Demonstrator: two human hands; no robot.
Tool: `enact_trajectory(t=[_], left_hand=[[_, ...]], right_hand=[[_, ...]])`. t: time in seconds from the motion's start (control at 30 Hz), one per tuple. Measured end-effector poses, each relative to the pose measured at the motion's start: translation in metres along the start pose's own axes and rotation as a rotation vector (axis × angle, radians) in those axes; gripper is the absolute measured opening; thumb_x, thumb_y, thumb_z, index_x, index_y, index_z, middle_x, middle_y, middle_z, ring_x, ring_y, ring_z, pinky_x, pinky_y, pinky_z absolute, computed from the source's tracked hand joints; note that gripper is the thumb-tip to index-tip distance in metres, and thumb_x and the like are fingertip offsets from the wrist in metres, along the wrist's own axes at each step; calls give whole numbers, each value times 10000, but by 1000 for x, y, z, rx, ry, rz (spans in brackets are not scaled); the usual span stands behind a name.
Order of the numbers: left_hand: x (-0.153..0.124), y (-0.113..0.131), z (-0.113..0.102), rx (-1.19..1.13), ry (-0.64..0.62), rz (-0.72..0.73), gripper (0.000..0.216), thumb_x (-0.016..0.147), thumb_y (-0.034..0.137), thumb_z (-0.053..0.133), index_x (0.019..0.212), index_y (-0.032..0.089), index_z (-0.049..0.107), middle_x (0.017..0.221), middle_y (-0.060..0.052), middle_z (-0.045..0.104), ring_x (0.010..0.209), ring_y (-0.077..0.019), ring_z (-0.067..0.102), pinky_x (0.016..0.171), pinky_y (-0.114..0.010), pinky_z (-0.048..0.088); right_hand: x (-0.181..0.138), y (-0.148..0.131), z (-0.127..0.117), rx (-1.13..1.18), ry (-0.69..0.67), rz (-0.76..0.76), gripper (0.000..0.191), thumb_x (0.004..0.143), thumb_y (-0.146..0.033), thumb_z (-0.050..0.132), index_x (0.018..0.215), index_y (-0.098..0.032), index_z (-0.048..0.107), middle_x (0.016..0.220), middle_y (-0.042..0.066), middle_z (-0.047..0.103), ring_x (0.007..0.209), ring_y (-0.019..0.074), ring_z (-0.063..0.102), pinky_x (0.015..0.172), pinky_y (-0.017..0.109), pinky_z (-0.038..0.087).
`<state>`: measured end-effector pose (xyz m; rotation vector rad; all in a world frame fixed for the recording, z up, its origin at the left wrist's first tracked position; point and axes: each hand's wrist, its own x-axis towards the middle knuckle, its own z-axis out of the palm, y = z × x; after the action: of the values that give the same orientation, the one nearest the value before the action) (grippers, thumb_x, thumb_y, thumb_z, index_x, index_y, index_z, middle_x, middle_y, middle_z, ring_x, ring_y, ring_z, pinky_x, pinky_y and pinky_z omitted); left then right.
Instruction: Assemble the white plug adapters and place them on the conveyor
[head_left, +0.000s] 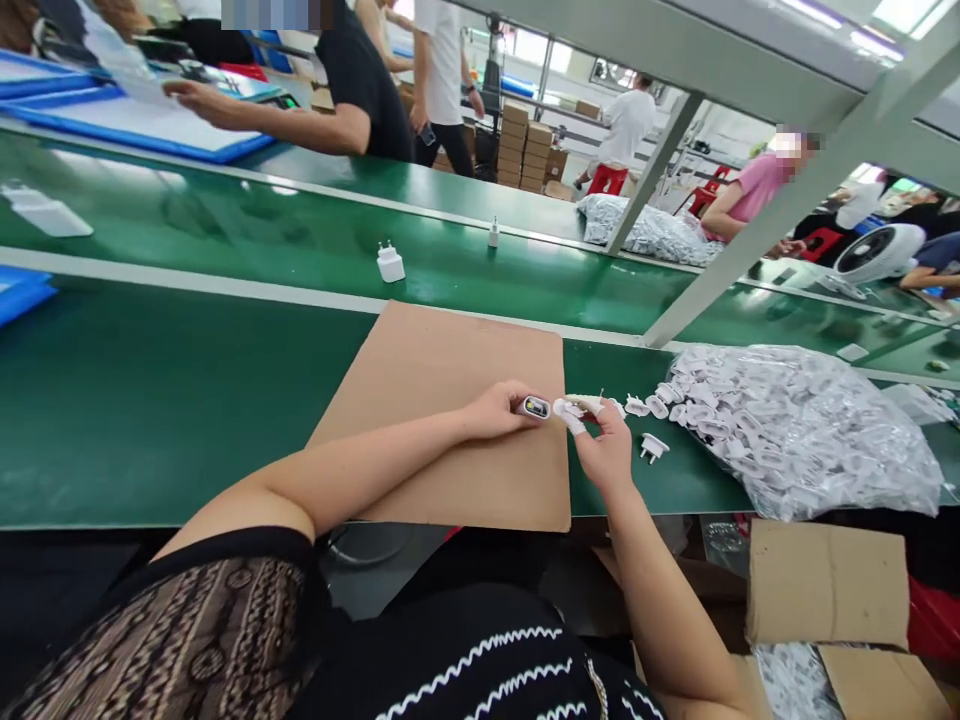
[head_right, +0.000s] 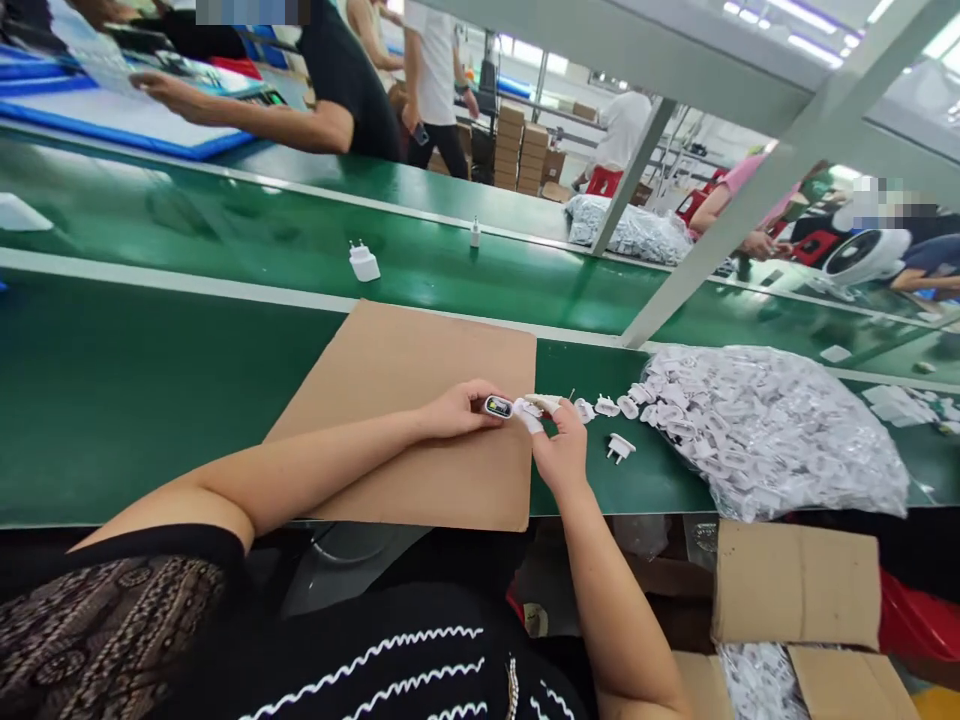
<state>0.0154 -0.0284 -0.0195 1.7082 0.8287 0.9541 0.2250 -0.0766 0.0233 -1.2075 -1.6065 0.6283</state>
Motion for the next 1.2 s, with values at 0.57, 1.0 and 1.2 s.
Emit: enact_trajectory(t=[0.57, 1.0, 1.2], left_hand=[[-9, -3, -11, 210, 16, 82, 1006, 645, 226, 838, 1551, 236, 400, 1504, -146, 428, 1451, -364, 360, 1246, -566, 293], [-1, 2, -4, 206, 67, 80, 202, 832, 388, 770, 876, 193, 741, 916, -76, 692, 918, -242, 626, 827, -372, 502], [-2, 5, -5, 210, 40, 62, 186, 855, 374, 750, 926, 203, 762, 978, -84, 709, 978, -254, 632, 881, -381, 511]], right_hand=[[-1, 6, 8, 17, -169, 260, 360, 919, -523, 705, 1107, -227, 625, 1012, 68, 735, 869, 234, 701, 834, 384, 551], [16, -7, 9, -392, -163, -283, 245, 952, -257, 570, 1124, -257, 744, 1038, 76, 722, 1025, 287, 610, 920, 453, 521], [28, -2, 14, -436, -235, -341, 272, 931, -222, 561, 1124, -248, 752, 1018, 78, 722, 995, 295, 595, 879, 450, 526]])
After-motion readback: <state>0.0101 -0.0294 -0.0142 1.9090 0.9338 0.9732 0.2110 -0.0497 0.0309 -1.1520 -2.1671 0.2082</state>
